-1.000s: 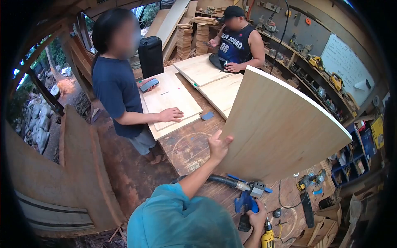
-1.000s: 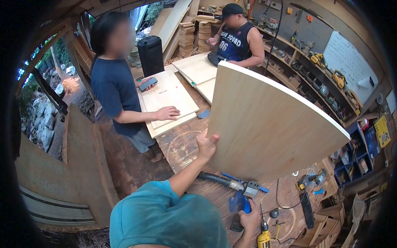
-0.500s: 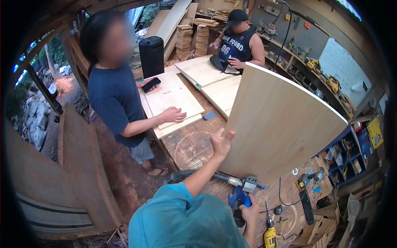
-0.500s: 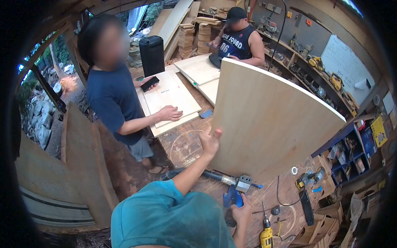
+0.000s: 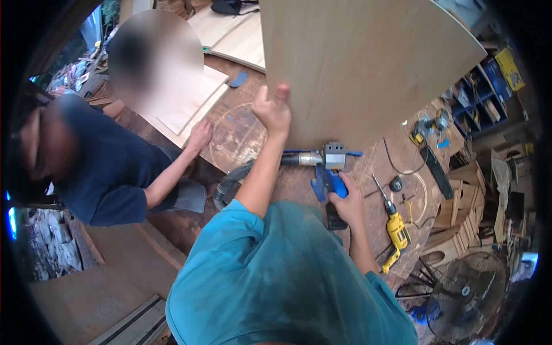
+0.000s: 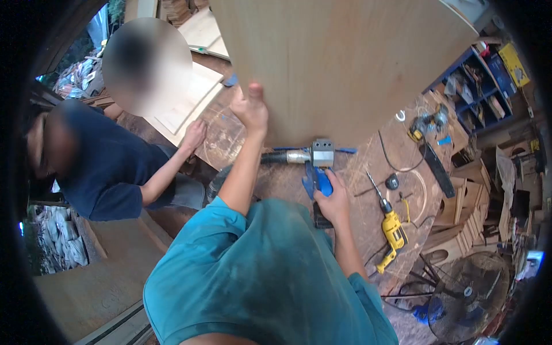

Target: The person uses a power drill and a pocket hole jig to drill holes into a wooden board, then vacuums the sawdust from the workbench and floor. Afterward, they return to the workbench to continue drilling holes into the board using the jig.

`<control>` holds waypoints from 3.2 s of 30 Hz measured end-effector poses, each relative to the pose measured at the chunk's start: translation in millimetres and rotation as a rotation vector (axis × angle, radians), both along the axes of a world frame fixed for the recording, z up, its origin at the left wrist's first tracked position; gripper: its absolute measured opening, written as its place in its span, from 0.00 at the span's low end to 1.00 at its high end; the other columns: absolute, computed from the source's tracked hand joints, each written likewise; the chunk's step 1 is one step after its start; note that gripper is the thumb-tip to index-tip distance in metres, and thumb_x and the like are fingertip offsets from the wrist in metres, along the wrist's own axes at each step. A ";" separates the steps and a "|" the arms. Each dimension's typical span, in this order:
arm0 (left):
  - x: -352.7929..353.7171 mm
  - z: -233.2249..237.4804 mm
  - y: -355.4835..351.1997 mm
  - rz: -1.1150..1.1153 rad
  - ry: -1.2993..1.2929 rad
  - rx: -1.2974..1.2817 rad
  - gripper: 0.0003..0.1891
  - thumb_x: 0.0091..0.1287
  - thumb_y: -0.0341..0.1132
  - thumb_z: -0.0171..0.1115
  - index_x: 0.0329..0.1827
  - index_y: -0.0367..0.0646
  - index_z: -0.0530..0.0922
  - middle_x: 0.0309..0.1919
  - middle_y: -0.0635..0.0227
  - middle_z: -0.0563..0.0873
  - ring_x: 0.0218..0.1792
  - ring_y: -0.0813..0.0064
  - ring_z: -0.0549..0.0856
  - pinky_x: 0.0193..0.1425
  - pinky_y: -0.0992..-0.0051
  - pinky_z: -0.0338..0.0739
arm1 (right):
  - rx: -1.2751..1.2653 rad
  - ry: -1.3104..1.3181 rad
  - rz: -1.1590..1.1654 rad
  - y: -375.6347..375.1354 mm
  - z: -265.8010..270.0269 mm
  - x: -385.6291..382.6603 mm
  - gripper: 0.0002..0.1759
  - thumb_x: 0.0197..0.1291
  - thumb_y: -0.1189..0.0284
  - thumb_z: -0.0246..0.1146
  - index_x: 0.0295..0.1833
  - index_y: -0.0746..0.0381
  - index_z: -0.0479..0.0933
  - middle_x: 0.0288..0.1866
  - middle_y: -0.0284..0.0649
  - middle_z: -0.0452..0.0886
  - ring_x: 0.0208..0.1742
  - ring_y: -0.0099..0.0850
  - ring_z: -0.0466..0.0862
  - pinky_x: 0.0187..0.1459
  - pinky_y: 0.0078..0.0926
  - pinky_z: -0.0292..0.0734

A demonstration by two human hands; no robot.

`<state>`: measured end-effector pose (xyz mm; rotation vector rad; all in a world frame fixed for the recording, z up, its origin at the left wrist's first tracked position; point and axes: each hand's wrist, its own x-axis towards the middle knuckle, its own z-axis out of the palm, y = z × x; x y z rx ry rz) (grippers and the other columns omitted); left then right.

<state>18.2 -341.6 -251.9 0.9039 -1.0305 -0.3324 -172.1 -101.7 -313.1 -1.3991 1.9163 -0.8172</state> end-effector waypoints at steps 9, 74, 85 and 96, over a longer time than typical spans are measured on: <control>-7.5 6.7 6.6 -0.061 0.096 0.054 0.41 0.63 0.74 0.62 0.34 0.34 0.83 0.25 0.73 0.82 0.31 0.81 0.79 0.34 0.73 0.75 | -0.163 0.096 0.004 3.8 1.8 -0.1 0.39 0.48 0.68 0.70 0.70 0.65 0.74 0.71 0.58 0.75 0.70 0.51 0.77 0.69 0.41 0.71; -39.5 9.4 6.4 0.043 -0.005 0.001 0.39 0.68 0.75 0.52 0.23 0.42 0.67 0.19 0.80 0.70 0.25 0.86 0.68 0.28 0.78 0.60 | 0.240 -0.995 -0.302 79.0 -86.3 -30.1 0.17 0.68 0.80 0.61 0.62 0.64 0.79 0.42 0.34 0.86 0.31 0.22 0.84 0.25 0.20 0.75; -29.4 -4.5 1.9 0.005 -0.044 0.066 0.42 0.66 0.75 0.56 0.33 0.33 0.80 0.23 0.75 0.79 0.28 0.82 0.76 0.32 0.74 0.71 | 0.125 -0.870 -0.115 74.5 -110.2 -37.0 0.17 0.64 0.80 0.68 0.58 0.64 0.80 0.46 0.29 0.85 0.46 0.20 0.82 0.52 0.23 0.76; -26.7 -8.3 -0.8 -0.031 -0.036 0.026 0.41 0.66 0.74 0.57 0.32 0.34 0.80 0.23 0.76 0.80 0.29 0.82 0.77 0.32 0.75 0.71 | 0.161 -0.907 -0.132 73.3 -112.9 -37.3 0.15 0.63 0.81 0.68 0.55 0.64 0.82 0.44 0.30 0.85 0.42 0.19 0.82 0.47 0.22 0.78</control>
